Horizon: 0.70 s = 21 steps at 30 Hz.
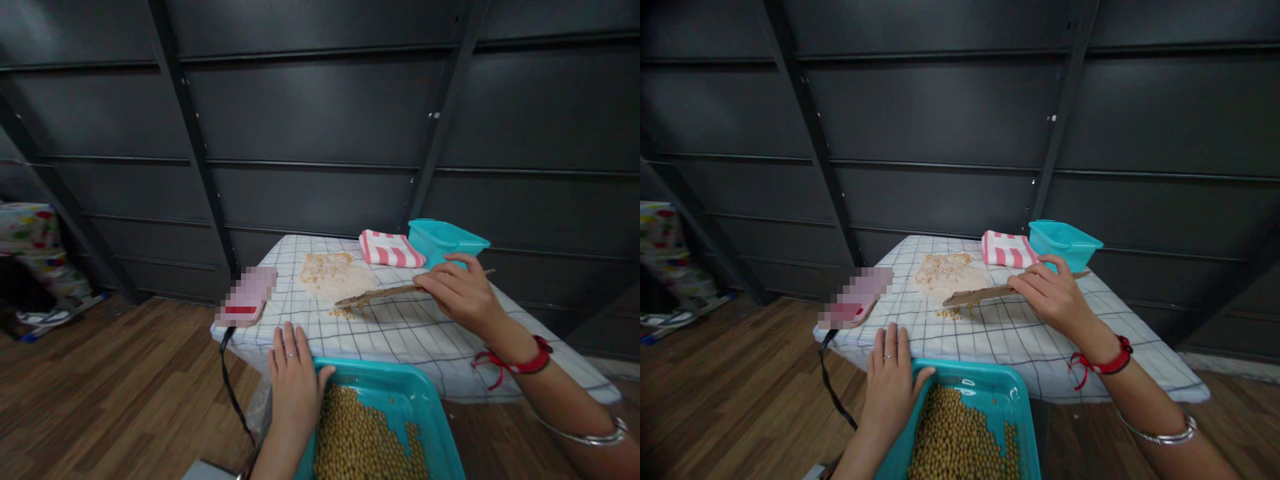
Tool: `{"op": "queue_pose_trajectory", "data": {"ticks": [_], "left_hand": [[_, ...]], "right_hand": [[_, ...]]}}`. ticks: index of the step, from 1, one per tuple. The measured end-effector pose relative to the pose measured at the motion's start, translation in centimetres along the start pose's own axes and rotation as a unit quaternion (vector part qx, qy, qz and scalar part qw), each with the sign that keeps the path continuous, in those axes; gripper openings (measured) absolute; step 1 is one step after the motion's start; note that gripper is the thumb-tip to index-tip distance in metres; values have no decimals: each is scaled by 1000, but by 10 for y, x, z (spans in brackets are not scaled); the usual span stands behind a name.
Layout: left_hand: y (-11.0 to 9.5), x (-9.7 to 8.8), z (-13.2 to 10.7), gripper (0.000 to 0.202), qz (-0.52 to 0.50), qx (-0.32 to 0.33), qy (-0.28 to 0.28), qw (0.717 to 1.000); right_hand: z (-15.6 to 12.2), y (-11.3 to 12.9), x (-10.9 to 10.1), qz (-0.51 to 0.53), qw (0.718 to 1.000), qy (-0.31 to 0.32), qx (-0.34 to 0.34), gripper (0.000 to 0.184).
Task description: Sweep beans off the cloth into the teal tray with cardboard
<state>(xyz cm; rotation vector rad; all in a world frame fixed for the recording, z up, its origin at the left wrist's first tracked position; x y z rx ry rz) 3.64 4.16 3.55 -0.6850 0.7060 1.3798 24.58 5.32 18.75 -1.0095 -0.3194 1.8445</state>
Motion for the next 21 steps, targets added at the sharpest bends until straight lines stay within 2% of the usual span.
{"op": "queue_pose_trajectory", "data": {"ticks": [9, 12, 17, 21], "left_hand": [[2, 2, -1, 67, -13, -9, 20, 1000], [1, 1, -1, 67, -10, -6, 13, 1000], [-1, 0, -1, 67, -6, -4, 14, 1000], [1, 2, -1, 66, -9, -7, 28, 1000]], "right_hand": [[-6, -1, -12, 10, 1000, -4, -1, 16], [-4, 0, -10, -11, 1000, -15, 4, 15], [-2, 5, -1, 0, 1000, 10, -4, 15], [-6, 5, -7, 30, 1000, 9, 1, 17]]}}
Point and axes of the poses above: each hand's wrist, its own z-axis towards the middle knuckle, its own x-axis out of the palm, y = z × x, the point moved 6 cm from there along z, towards the middle knuckle, and after that the axes turned 7 degrees about y, right-handed, at the moved point
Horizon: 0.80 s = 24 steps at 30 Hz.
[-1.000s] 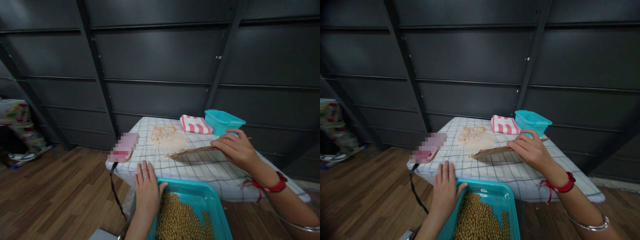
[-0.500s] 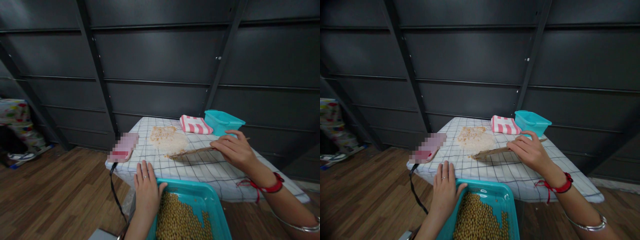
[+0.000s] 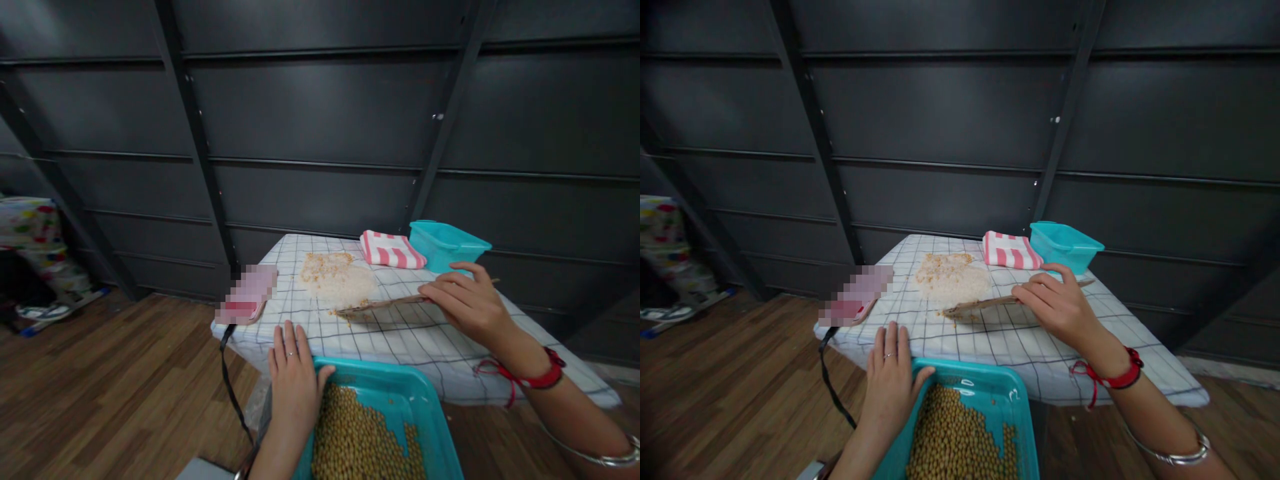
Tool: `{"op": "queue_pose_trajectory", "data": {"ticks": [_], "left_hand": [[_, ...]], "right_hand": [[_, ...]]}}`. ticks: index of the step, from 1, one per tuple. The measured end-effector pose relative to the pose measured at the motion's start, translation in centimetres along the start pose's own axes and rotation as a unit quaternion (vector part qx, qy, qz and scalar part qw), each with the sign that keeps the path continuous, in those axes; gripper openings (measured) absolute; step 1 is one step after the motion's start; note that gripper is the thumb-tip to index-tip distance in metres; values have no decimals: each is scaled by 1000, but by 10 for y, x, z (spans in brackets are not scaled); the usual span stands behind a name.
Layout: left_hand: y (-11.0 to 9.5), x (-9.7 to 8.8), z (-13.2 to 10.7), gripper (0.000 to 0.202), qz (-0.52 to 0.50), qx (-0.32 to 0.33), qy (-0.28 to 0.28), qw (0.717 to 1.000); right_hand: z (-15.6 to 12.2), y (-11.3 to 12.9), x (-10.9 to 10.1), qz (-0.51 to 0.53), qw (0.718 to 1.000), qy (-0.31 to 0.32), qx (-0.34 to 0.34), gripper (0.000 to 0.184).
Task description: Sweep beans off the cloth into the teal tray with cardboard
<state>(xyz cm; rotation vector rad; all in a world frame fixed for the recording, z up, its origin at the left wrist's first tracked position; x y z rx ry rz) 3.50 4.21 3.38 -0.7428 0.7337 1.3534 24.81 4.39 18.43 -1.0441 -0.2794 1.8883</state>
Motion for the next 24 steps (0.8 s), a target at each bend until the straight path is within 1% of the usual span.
{"op": "queue_pose_trajectory", "data": {"ticks": [3, 6, 9, 11, 16, 20, 24], "left_hand": [[2, 2, 0, 67, 2, 8, 6, 1000], [2, 4, 0, 70, 5, 31, 8, 999], [3, 2, -1, 69, 11, 16, -3, 1000], [1, 1, -1, 69, 10, 16, -8, 1000], [0, -1, 1, 66, 0, 2, -9, 1000], [-1, -1, 2, 65, 16, 5, -16, 1000], [-1, -2, 1, 65, 19, 6, -20, 1000]], "right_hand": [[0, -1, -4, -3, 1000, -12, 5, 17], [2, -2, -2, -30, 999, -24, 11, 15], [3, -1, 5, -52, 998, -18, 7, 14], [2, 0, 7, -46, 999, -11, 0, 14], [-2, 2, 0, -15, 1000, -2, -9, 17], [-2, 0, -6, -24, 1000, -18, -1, 16], [1, -4, 0, -44, 999, -27, 11, 14]]}}
Point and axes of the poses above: each hand's wrist, its own z-axis towards the middle knuckle, its own x-axis out of the palm, y = z × x, the point moved 6 cm from there along z, towards the middle knuckle, and after that the axes turned 7 degrees about y, right-handed, at the moved point
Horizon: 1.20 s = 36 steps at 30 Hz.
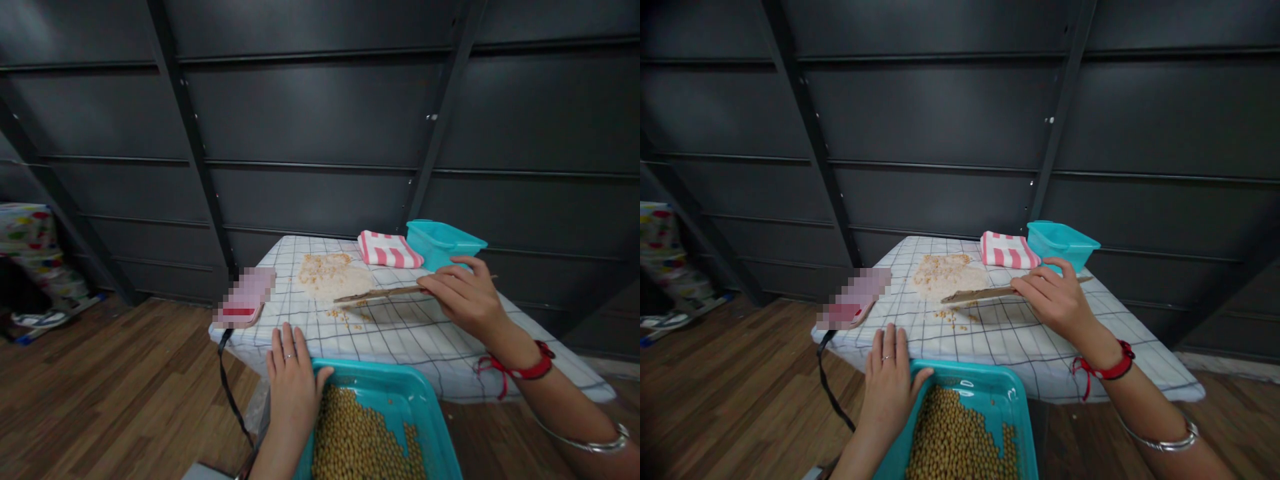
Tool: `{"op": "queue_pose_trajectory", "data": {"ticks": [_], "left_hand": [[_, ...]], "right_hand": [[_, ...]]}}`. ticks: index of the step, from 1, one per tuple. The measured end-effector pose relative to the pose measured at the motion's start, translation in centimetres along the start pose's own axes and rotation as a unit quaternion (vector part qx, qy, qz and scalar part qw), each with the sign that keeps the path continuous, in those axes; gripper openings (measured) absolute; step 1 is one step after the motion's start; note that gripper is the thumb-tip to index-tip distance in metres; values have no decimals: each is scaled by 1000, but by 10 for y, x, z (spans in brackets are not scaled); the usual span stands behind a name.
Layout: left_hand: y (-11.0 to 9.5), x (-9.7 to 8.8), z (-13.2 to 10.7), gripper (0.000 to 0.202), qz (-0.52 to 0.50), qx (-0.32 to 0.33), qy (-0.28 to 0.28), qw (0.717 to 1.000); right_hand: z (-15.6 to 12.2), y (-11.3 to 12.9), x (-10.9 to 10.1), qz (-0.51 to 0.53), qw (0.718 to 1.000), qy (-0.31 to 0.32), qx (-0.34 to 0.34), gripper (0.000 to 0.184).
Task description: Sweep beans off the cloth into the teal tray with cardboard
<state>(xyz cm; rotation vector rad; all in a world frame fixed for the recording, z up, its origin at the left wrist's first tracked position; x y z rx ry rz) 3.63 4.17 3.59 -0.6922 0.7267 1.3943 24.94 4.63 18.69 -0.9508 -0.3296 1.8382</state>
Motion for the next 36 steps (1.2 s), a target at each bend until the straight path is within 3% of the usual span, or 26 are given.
{"op": "queue_pose_trajectory", "data": {"ticks": [5, 12, 20, 31, 36], "left_hand": [[0, 1, -1, 67, 1, 3, -2, 1000], [0, 0, -1, 67, -9, 4, -14, 1000], [-2, -3, -1, 66, 10, 8, -13, 1000], [-2, -2, 0, 69, 14, 33, 0, 999], [-1, -4, 0, 64, 0, -3, 0, 1000]], "right_hand": [[-2, 3, 8, 19, 1000, 15, -8, 13], [-4, 3, -4, 33, 999, 10, -15, 16], [0, 6, 4, 31, 999, 8, -12, 14], [-1, 5, -3, 31, 999, 2, -7, 13], [4, 11, 2, 48, 999, 3, -20, 13]]}}
Point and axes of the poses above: each hand's wrist, its own z-axis towards the middle knuckle, its own x-axis out of the palm, y = z × x, the point moved 6 cm from there along z, towards the middle knuckle, and after that the axes turned 7 degrees about y, right-handed, at the moved point
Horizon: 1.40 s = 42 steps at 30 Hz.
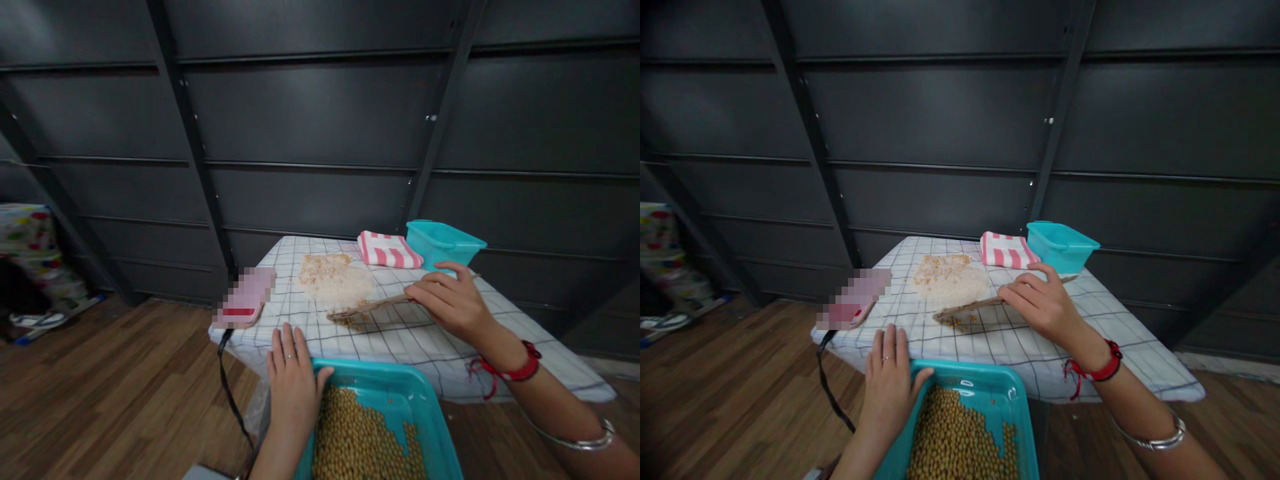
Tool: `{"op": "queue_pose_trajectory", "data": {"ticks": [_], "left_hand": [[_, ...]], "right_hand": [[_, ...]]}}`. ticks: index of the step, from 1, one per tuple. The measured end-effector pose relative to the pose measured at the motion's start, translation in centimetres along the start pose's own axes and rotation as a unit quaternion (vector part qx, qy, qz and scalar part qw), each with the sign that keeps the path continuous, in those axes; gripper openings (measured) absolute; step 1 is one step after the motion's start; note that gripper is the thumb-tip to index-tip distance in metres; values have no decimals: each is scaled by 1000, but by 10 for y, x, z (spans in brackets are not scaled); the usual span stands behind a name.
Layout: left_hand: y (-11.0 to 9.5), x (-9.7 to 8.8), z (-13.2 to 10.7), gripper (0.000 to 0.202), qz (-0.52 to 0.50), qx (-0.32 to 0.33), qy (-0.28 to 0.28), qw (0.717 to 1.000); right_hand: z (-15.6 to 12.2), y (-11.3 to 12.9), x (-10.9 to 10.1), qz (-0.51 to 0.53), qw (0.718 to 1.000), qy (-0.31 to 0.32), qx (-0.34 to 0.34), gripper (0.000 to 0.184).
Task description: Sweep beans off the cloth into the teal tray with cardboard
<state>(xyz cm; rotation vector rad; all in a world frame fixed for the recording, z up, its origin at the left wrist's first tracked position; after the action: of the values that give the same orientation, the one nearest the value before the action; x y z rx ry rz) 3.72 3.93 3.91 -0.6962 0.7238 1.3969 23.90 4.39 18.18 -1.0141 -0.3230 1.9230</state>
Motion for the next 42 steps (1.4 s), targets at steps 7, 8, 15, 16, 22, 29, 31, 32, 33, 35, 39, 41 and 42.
{"op": "queue_pose_trajectory", "data": {"ticks": [7, 8, 15, 16, 22, 29, 31, 32, 33, 35, 39, 41, 42], "left_hand": [[1, 3, 1, 65, -11, -4, 3, 1000], [1, 4, 1, 65, -12, -3, 2, 1000], [1, 3, 0, 64, -11, -1, -3, 1000], [0, 3, 0, 64, -11, 1, -2, 1000], [2, 4, 1, 66, 3, 5, 5, 1000], [2, 5, -1, 67, 7, 8, -1, 1000], [0, 3, 0, 67, 6, 9, -7, 1000], [0, 3, 0, 66, 6, 9, -8, 1000], [0, 3, 0, 66, 4, 7, -8, 1000], [0, 3, 0, 65, -2, 2, -6, 1000], [1, 4, 0, 65, -4, 1, -2, 1000], [0, 4, 0, 66, -1, 4, -3, 1000], [0, 4, 0, 66, -1, 6, -3, 1000]], "right_hand": [[-8, -1, -10, 13, 1000, 16, -13, 15], [-9, -1, -12, 13, 1000, 13, -11, 15], [-9, 0, -13, 14, 1000, 6, -10, 16], [-9, 1, -12, 18, 1000, 10, -11, 17], [-11, 1, -19, 26, 1000, 12, 2, 19], [-12, -2, -29, -9, 1000, -6, 7, 16], [-13, -2, -29, -6, 1000, -7, 3, 16], [-13, -2, -28, -2, 1000, -6, 1, 16], [-13, -1, -28, 2, 1000, -5, 0, 16], [-14, -1, -27, 11, 1000, 1, 0, 17], [-16, 2, -30, 27, 1000, 9, -2, 18], [-17, 3, -32, 33, 999, 10, -7, 17], [-18, 4, -34, 34, 999, 12, -9, 17]]}}
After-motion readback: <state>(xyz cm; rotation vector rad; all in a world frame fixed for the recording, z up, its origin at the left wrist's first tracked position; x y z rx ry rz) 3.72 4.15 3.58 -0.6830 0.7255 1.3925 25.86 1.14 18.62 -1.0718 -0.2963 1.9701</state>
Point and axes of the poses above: each hand's wrist, its own z-axis towards the middle knuckle, its own x-axis out of the palm, y = z × x, the point moved 6 cm from there along z, towards the middle knuckle, and after that the axes turned 7 degrees about y, right-handed, at the moved point
